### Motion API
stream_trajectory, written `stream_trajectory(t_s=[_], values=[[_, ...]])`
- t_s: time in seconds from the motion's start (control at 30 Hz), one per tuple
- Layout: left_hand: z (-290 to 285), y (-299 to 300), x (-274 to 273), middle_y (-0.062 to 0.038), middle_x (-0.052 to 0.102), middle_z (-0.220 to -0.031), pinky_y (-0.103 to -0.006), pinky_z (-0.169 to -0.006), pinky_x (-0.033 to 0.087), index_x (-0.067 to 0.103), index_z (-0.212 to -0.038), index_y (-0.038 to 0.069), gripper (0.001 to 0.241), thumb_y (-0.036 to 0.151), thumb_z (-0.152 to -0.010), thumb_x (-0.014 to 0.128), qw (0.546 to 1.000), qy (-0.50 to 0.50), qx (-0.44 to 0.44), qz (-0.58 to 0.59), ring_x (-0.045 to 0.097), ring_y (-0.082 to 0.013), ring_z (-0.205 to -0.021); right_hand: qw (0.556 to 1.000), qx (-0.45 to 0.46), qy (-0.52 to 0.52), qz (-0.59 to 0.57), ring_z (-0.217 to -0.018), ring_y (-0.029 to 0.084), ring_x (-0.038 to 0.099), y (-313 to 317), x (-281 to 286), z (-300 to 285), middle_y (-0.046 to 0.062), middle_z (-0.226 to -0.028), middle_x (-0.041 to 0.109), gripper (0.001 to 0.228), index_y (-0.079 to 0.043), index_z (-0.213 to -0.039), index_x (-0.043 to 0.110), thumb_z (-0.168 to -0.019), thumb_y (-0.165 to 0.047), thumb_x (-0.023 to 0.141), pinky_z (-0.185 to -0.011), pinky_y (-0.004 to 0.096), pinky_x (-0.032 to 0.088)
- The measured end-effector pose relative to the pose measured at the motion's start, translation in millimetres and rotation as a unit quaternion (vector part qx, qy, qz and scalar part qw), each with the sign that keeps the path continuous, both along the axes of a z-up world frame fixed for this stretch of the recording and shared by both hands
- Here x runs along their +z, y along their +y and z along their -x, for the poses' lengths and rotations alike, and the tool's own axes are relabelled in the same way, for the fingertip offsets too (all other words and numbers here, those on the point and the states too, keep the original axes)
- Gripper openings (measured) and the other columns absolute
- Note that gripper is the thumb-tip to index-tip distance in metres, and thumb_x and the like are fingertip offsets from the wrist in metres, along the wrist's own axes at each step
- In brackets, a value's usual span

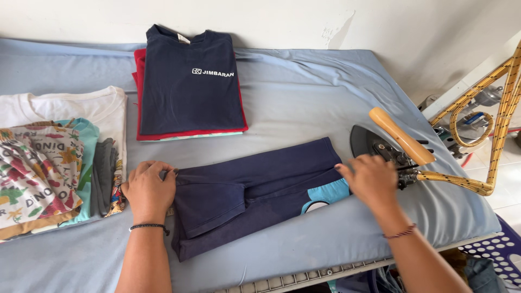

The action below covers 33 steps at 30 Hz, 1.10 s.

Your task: The person irons a dark blue t-shirt on a padded ironing board. They smooth the fabric, use a steam iron to press the garment, and fold it neatly. The person then places the finished shirt onto a stack of other folded clothes.

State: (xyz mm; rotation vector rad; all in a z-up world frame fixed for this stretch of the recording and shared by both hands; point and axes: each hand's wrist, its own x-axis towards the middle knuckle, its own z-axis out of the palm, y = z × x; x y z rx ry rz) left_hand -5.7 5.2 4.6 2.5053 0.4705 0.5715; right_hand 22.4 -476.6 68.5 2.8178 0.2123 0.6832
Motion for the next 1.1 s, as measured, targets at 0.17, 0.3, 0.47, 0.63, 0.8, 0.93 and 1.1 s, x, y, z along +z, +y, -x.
stream_trajectory(t_s=[0.17,0.3,0.47,0.63,0.8,0.93,1.1], values=[[-0.6,-3.1,7.9,-0.001,0.07,-0.117,-0.0519,-0.099,0.037,0.077,-0.103,0.022,0.023,0.035,-0.084,0.079,0.999,-0.032,-0.007,-0.013,0.06,-0.0286,-0.117,0.989,0.004,0.042,-0.142,-0.083,0.029,0.067,6.5,-28.5,-21.5,0.008,-0.091,0.068,0.046,-0.008,-0.096,0.067,-0.087,-0.052,0.073,-0.065,0.043,0.052],[6.6,-17.7,25.3,-0.007,0.07,-0.124,-0.0536,-0.098,0.039,0.072,-0.125,0.021,0.051,0.041,-0.079,0.079,0.99,-0.111,-0.083,-0.037,0.061,-0.0293,-0.119,0.935,-0.07,0.197,-0.285,-0.079,0.028,0.067,2.5,-30.1,-41.2,0.015,-0.087,0.068,0.043,-0.003,-0.101,0.063,-0.093,-0.043,0.074,-0.068,0.039,0.052],[31.3,-63.7,48.1,-0.013,0.049,-0.15,-0.0676,-0.111,0.024,0.064,-0.135,0.026,0.068,0.056,-0.075,0.077,0.959,-0.042,-0.248,-0.132,0.039,-0.0339,-0.142,0.712,0.02,0.247,-0.657,-0.09,0.016,0.065,-6.8,-14.1,-47.7,0.01,-0.102,0.071,0.035,-0.001,-0.117,0.065,-0.092,-0.026,0.072,-0.076,0.033,0.053],[55.6,-132.0,53.8,-0.016,0.033,-0.16,-0.0768,-0.11,0.013,0.046,-0.15,0.025,0.079,0.068,-0.085,0.062,0.914,0.061,-0.377,-0.137,0.023,-0.0374,-0.15,0.61,0.001,0.188,-0.769,-0.097,0.018,0.066,-44.9,12.0,-33.4,0.008,-0.114,0.067,0.043,-0.004,-0.13,0.059,-0.09,-0.02,0.066,-0.083,0.037,0.055],[58.3,-168.8,53.4,-0.02,0.023,-0.164,-0.0757,-0.114,0.005,0.036,-0.156,0.026,0.085,0.072,-0.088,0.055,0.893,0.129,-0.415,-0.116,0.015,-0.037,-0.153,0.66,0.033,0.166,-0.731,-0.108,0.015,0.06,-62.7,27.8,-18.1,0.008,-0.118,0.063,0.036,-0.002,-0.13,0.06,-0.096,-0.014,0.067,-0.091,0.031,0.052],[48.0,-154.9,57.7,-0.017,0.034,-0.163,-0.0653,-0.12,0.02,0.039,-0.157,0.024,0.086,0.074,-0.089,0.05,0.923,0.071,-0.378,0.014,0.028,-0.0352,-0.154,0.708,-0.02,0.146,-0.691,-0.113,0.008,0.058,-36.0,57.6,-10.1,0.003,-0.125,0.064,0.029,-0.008,-0.128,0.061,-0.099,-0.012,0.063,-0.089,0.032,0.047],[22.8,-106.7,59.9,-0.017,0.047,-0.157,-0.0509,-0.112,0.044,0.031,-0.16,0.016,0.096,0.077,-0.087,0.042,0.823,0.03,-0.341,0.453,0.048,-0.0333,-0.145,0.698,0.169,0.168,-0.676,-0.112,0.015,0.064,42.8,89.8,-12.1,0.008,-0.126,0.065,0.032,-0.008,-0.124,0.061,-0.093,-0.001,0.063,-0.096,0.029,0.053]])
